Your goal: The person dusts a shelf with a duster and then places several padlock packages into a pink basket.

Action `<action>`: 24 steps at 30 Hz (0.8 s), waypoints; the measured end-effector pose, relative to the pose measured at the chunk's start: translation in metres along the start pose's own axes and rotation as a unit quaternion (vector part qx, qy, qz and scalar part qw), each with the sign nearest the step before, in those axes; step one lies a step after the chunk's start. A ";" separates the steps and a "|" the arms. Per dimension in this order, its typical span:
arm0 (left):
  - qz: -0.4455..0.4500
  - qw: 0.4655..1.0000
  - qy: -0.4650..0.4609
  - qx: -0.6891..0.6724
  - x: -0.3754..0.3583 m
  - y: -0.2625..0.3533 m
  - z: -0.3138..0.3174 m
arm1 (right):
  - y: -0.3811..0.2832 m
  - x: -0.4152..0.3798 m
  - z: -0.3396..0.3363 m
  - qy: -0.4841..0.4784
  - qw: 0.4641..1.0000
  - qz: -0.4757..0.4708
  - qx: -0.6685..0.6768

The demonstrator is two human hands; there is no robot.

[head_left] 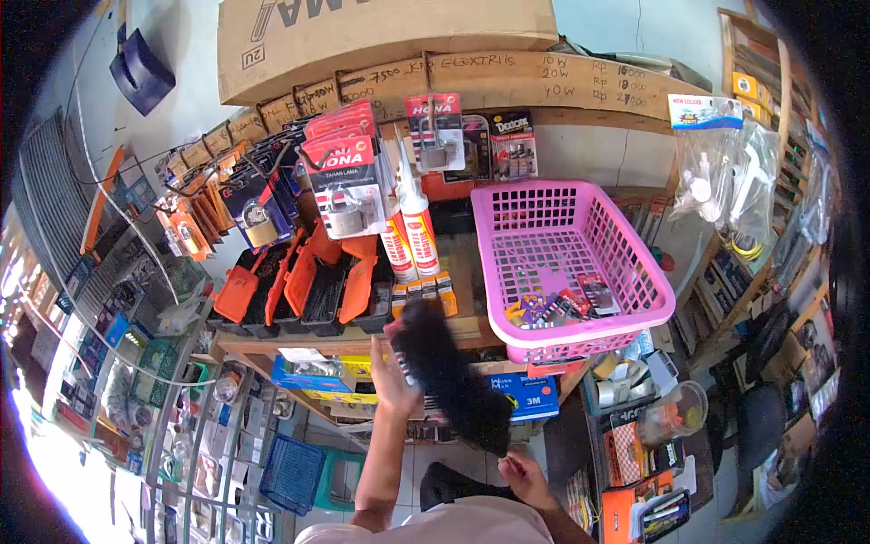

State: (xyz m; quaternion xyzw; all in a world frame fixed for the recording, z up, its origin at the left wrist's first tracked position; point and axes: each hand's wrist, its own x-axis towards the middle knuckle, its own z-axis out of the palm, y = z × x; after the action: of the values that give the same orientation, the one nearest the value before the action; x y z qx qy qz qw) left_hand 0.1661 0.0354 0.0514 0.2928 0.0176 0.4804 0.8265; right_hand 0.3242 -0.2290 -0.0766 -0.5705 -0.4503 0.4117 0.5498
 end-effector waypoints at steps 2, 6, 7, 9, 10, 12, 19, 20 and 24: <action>-0.009 0.989 0.136 -0.056 -0.004 -0.001 0.016 | 0.007 -0.003 0.003 -0.030 0.999 0.022 -0.018; 0.006 0.983 0.169 -0.066 -0.008 0.005 0.038 | 0.010 -0.004 0.000 0.015 1.000 -0.009 -0.015; -0.005 0.989 0.142 -0.046 -0.009 0.005 0.037 | 0.010 -0.007 0.003 0.009 1.000 -0.003 -0.010; 0.000 1.000 0.014 -0.024 -0.008 0.003 0.021 | 0.008 -0.009 0.003 -0.002 1.000 0.003 -0.007; -0.015 0.990 0.095 0.100 -0.006 0.002 0.018 | -0.001 -0.008 0.002 -0.017 1.000 0.010 -0.011; 0.155 0.964 0.105 0.188 -0.011 -0.006 0.018 | -0.001 -0.006 0.005 -0.035 0.999 0.017 -0.013; -0.007 0.992 0.103 -0.075 -0.019 0.009 0.010 | 0.006 -0.004 0.015 -0.021 0.999 -0.034 -0.023; 0.000 0.990 0.119 -0.073 -0.018 0.010 0.009 | 0.008 -0.003 0.019 0.047 0.995 -0.088 0.021; -0.015 0.991 0.062 -0.120 -0.025 0.004 -0.028 | 0.004 -0.002 0.013 -0.003 0.978 0.087 0.189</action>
State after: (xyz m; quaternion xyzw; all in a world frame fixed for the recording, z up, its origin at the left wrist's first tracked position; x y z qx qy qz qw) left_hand 0.1408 0.0299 0.0242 0.1609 0.0151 0.4840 0.8600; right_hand 0.3111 -0.2272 -0.0815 -0.4923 -0.3147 0.5372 0.6083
